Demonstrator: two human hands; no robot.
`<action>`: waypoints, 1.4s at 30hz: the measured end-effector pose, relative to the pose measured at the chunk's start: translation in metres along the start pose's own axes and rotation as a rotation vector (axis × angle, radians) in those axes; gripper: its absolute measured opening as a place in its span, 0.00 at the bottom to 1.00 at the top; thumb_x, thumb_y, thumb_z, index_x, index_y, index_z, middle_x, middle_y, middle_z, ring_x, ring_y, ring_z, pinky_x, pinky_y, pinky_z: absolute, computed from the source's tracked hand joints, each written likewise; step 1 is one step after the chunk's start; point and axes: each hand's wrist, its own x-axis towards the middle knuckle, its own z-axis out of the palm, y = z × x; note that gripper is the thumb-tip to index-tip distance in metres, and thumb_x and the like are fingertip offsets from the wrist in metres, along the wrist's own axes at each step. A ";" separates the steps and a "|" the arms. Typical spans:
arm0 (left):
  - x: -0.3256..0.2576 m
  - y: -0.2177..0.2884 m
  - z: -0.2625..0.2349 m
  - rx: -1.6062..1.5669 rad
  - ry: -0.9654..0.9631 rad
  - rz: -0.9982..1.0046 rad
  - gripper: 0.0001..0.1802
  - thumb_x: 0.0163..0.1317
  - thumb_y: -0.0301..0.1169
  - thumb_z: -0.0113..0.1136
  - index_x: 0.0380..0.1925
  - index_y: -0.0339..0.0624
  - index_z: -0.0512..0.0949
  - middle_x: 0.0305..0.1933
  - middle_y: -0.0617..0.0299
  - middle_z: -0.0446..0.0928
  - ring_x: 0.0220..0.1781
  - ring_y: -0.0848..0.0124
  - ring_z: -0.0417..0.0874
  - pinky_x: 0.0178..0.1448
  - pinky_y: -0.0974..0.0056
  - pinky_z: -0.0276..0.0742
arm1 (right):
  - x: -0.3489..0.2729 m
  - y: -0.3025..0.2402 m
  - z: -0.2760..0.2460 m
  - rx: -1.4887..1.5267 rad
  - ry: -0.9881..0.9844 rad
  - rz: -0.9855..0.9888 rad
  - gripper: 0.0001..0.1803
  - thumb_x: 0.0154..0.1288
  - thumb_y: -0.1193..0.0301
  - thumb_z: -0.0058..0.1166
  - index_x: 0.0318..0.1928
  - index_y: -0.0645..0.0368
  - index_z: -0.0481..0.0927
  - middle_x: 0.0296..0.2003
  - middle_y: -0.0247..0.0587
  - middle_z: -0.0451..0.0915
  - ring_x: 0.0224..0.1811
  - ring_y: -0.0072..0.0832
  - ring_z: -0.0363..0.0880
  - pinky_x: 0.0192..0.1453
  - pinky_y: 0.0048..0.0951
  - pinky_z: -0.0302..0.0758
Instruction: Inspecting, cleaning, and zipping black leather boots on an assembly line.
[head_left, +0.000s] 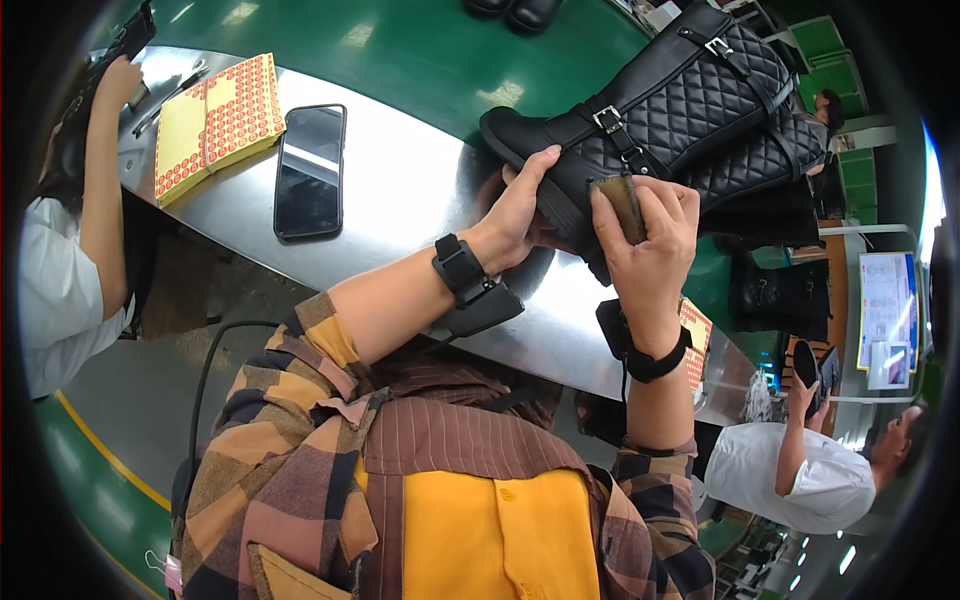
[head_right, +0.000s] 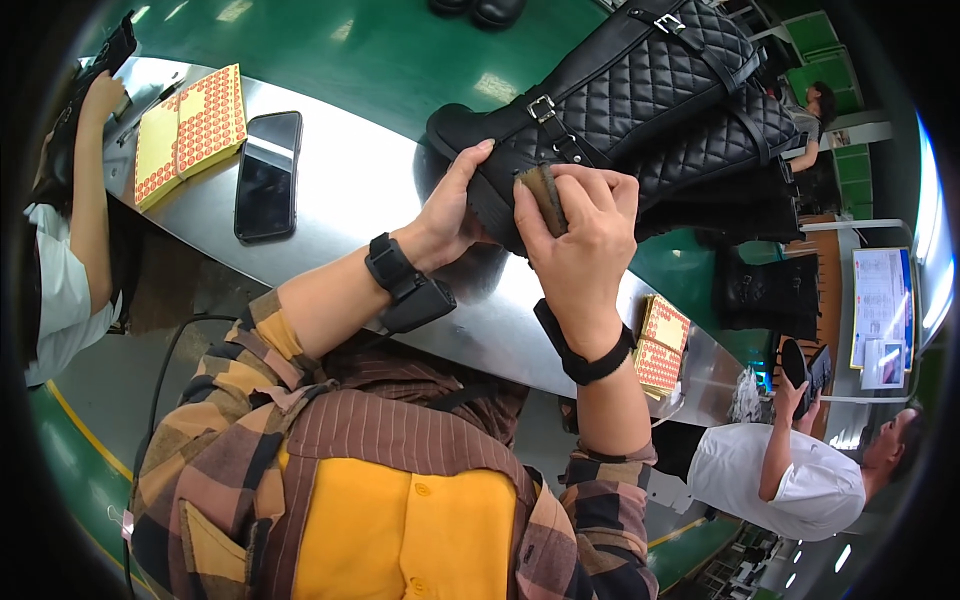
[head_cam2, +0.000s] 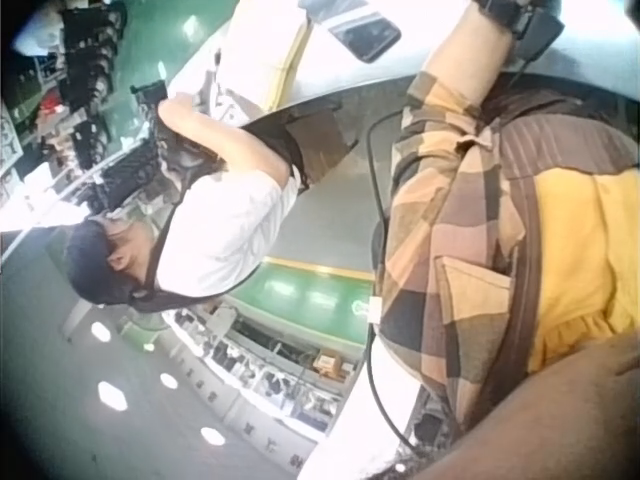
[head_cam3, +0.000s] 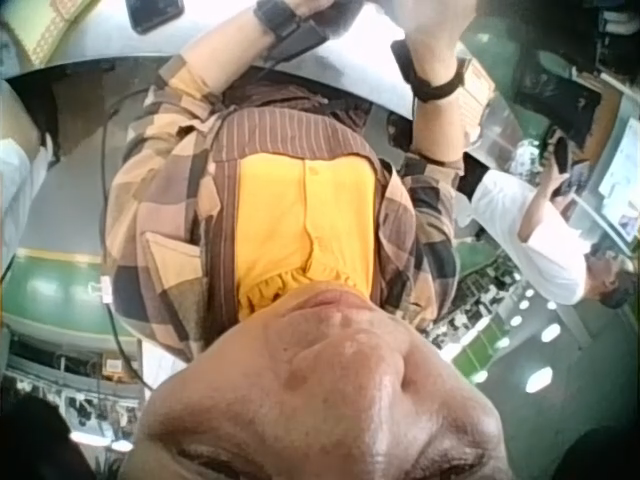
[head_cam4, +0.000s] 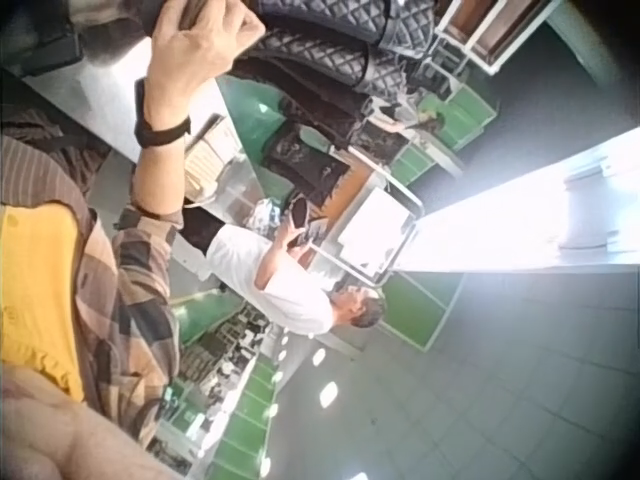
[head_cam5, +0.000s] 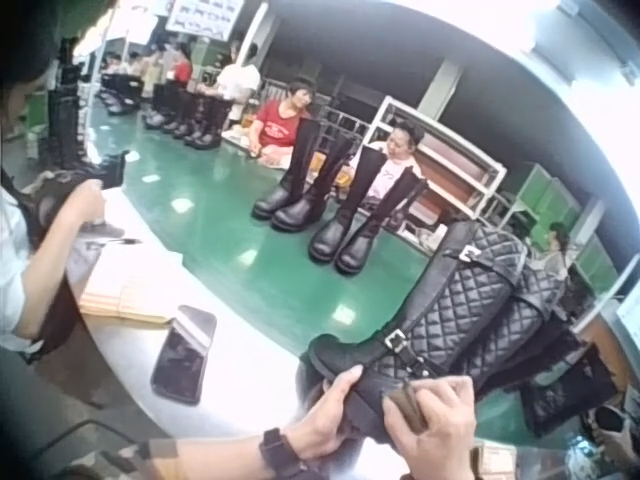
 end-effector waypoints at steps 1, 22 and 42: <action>-0.001 0.001 0.000 -0.018 -0.009 -0.006 0.33 0.67 0.59 0.45 0.57 0.42 0.67 0.48 0.53 0.80 0.45 0.63 0.86 0.42 0.50 0.88 | 0.001 0.000 -0.001 0.028 -0.046 -0.046 0.08 0.48 0.74 0.67 0.27 0.62 0.81 0.36 0.35 0.84 0.42 0.38 0.75 0.45 0.35 0.75; -0.008 0.009 0.007 0.061 0.099 -0.021 0.32 0.66 0.58 0.47 0.56 0.43 0.67 0.49 0.55 0.79 0.47 0.64 0.85 0.44 0.51 0.87 | 0.017 0.015 -0.040 0.207 -0.523 -0.185 0.07 0.44 0.77 0.63 0.20 0.66 0.77 0.48 0.40 0.83 0.50 0.39 0.74 0.50 0.35 0.74; 0.000 0.003 -0.001 -0.035 0.069 0.036 0.40 0.64 0.56 0.54 0.63 0.48 0.47 0.59 0.48 0.70 0.50 0.59 0.84 0.46 0.49 0.88 | -0.112 0.110 -0.101 0.024 -0.709 0.667 0.18 0.52 0.64 0.68 0.29 0.70 0.80 0.30 0.53 0.80 0.32 0.41 0.80 0.37 0.35 0.74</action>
